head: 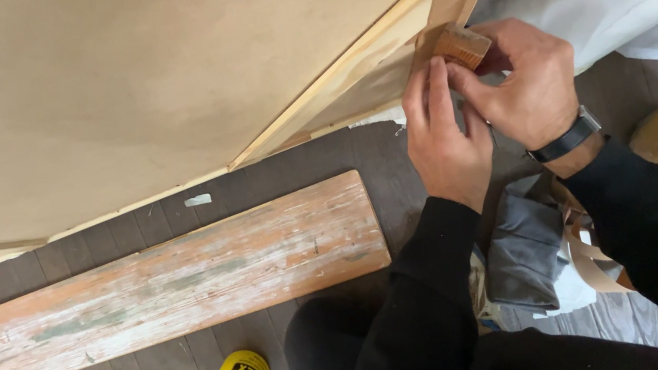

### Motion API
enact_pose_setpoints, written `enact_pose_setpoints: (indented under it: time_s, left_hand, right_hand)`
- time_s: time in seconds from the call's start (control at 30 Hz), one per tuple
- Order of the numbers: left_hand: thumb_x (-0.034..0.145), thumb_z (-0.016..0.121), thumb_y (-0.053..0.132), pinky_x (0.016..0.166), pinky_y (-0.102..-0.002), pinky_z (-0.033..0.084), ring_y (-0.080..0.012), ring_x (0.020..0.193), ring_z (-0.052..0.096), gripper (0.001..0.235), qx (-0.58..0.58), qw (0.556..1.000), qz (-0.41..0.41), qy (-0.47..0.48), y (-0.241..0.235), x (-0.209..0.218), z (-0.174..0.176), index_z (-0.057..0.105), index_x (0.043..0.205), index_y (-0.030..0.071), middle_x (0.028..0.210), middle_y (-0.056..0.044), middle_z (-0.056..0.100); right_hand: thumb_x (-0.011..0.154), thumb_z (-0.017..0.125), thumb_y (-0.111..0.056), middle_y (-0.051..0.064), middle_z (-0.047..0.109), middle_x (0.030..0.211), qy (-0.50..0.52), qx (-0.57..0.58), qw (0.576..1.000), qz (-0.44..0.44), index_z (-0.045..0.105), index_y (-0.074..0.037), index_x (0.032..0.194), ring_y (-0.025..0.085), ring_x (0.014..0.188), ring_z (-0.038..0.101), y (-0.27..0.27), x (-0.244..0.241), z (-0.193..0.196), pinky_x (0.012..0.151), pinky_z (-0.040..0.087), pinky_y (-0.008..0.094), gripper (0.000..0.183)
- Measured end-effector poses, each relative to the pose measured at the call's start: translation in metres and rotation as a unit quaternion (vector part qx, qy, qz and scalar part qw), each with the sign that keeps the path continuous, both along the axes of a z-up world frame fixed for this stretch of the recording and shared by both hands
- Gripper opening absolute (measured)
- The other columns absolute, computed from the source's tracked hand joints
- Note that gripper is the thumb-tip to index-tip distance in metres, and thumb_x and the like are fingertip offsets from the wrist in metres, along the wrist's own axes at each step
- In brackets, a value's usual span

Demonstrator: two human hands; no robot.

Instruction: Taping and securing the back of a large wooden picture frame.

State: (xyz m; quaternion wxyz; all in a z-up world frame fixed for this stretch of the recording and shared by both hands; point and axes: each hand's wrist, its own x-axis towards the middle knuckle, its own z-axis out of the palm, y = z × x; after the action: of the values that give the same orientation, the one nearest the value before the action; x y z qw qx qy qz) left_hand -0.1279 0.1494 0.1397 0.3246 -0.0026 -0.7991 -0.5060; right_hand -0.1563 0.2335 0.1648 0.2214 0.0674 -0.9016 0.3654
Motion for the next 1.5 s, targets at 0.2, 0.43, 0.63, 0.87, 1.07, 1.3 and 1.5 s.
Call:
enact_pose_setpoints:
  time_s: [0.2,0.43,0.63,0.87,1.07,1.3,1.5]
  left_hand:
    - [0.078,0.063,-0.003,0.092,-0.036,0.052,-0.0313,0.114,0.059,0.058,0.008,0.995,-0.066,-0.075,-0.010,0.006,0.031,0.045,0.132,0.007,0.132,-0.013,0.049]
    - [0.079,0.068,0.000,0.095,-0.036,0.052,-0.0294,0.115,0.060,0.060,0.000,0.995,-0.065,-0.073,-0.012,0.002,0.035,0.044,0.133,0.009,0.133,-0.011,0.049]
    - [0.085,0.067,0.005,0.087,-0.034,0.054,-0.0247,0.107,0.063,0.050,0.010,0.996,-0.036,-0.082,-0.012,-0.004,0.033,0.049,0.130,0.011,0.127,-0.007,0.054]
    - [0.084,0.063,-0.001,0.085,-0.033,0.054,-0.0244,0.102,0.064,0.047,0.015,0.995,-0.040,-0.085,-0.016,-0.005,0.038,0.051,0.129,0.009,0.124,-0.008,0.055]
    - [0.083,0.062,-0.003,0.083,-0.034,0.054,-0.0272,0.103,0.065,0.049,0.022,0.994,-0.046,-0.091,-0.017,-0.003,0.024,0.050,0.129,0.008,0.124,-0.010,0.056]
    - [0.089,0.058,0.011,0.081,-0.038,0.058,-0.0220,0.101,0.065,0.036,-0.009,0.997,0.035,-0.073,-0.005,-0.008,-0.033,0.057,0.124,0.017,0.114,0.003,0.058]
    - [0.087,0.057,0.016,0.082,-0.038,0.058,-0.0183,0.104,0.063,0.043,-0.038,0.981,0.013,-0.189,-0.006,-0.004,-0.071,0.051,0.129,0.025,0.120,0.011,0.052]
  right_hand:
    - [0.084,0.078,0.010,0.020,0.062,0.092,0.038,0.010,0.997,0.068,0.064,0.017,0.104,0.021,0.066,0.057,-0.011,0.004,0.047,0.059,0.048,0.028,0.025]
    - [0.086,0.076,0.012,0.023,0.057,0.099,0.044,0.011,0.997,0.056,0.061,0.019,0.103,0.023,0.067,0.059,-0.020,0.007,0.059,0.060,0.052,0.029,0.024]
    - [0.087,0.074,0.011,0.024,0.061,0.090,-0.039,-0.048,0.995,0.081,0.057,0.019,0.104,0.027,0.075,0.065,-0.017,0.018,0.061,0.067,0.054,0.033,0.026]
    - [0.086,0.075,0.013,0.022,0.064,0.084,-0.029,-0.050,0.996,0.061,0.060,0.019,0.099,0.024,0.070,0.063,-0.022,0.018,0.056,0.064,0.053,0.030,0.021]
    - [0.086,0.078,0.007,0.017,0.064,0.079,-0.048,-0.024,0.998,0.031,0.062,0.015,0.095,0.020,0.064,0.061,-0.020,0.017,0.036,0.058,0.051,0.027,0.020]
    - [0.087,0.082,-0.009,0.012,0.068,0.079,-0.067,-0.027,0.997,-0.002,0.069,-0.001,0.096,0.027,0.071,0.068,-0.007,0.013,-0.030,0.058,0.054,0.031,0.018]
    - [0.081,0.085,-0.021,0.004,0.068,0.073,-0.077,0.025,0.997,-0.009,0.069,-0.008,0.089,0.022,0.066,0.068,0.000,0.010,-0.075,0.056,0.054,0.028,0.022]
